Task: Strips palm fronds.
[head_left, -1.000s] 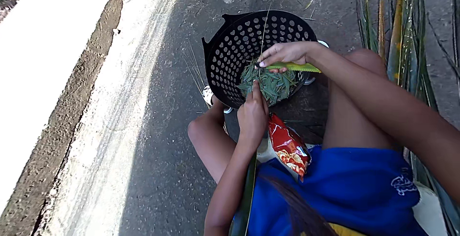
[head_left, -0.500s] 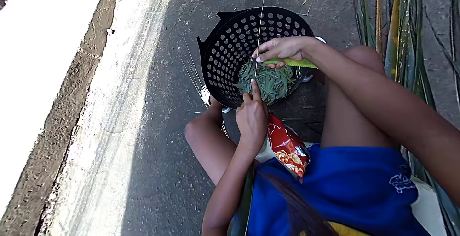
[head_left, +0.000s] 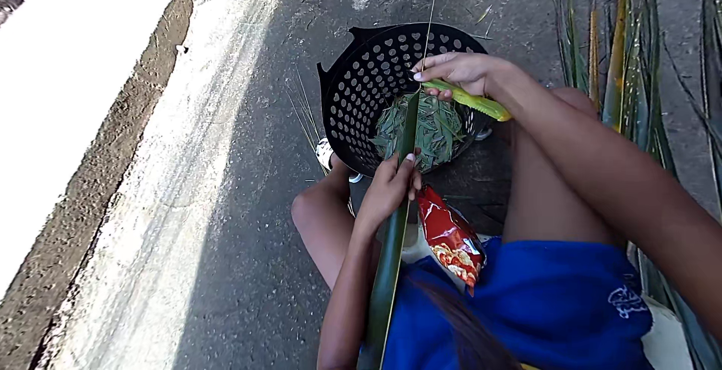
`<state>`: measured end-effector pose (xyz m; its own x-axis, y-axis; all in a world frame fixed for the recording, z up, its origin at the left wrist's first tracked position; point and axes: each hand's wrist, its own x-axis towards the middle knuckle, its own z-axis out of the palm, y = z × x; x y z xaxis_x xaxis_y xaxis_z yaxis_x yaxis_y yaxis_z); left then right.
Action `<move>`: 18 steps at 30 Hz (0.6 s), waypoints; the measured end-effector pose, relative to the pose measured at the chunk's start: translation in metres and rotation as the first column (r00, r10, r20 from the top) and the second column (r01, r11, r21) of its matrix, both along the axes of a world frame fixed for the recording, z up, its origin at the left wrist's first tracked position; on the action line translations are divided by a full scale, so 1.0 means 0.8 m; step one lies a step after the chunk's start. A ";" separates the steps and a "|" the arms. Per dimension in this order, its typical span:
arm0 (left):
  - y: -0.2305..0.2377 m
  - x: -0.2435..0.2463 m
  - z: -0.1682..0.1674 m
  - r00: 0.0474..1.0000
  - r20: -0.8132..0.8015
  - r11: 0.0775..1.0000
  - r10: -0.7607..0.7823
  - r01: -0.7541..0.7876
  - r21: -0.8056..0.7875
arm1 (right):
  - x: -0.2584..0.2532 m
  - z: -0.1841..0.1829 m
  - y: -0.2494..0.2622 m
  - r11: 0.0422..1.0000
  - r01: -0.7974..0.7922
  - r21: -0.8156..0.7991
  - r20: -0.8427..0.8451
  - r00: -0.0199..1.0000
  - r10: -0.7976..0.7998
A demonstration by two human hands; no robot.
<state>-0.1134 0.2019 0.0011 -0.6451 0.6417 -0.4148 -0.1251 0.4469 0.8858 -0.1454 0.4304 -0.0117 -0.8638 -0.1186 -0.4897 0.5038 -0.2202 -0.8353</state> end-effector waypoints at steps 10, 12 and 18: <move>0.043 0.009 0.025 0.901 -0.372 0.752 -0.222 -0.085 -0.654 | 0.020 -0.015 -0.041 0.910 -0.399 -0.113 0.036 0.914 0.405; 0.045 0.010 0.025 0.901 -0.360 0.728 -0.240 -0.078 -0.682 | 0.011 -0.011 -0.035 0.948 -0.317 -0.018 0.049 0.947 0.318; 0.042 0.015 0.023 0.901 -0.361 0.731 -0.241 -0.076 -0.678 | -0.015 -0.008 -0.003 0.978 0.112 0.174 -0.007 0.994 -0.113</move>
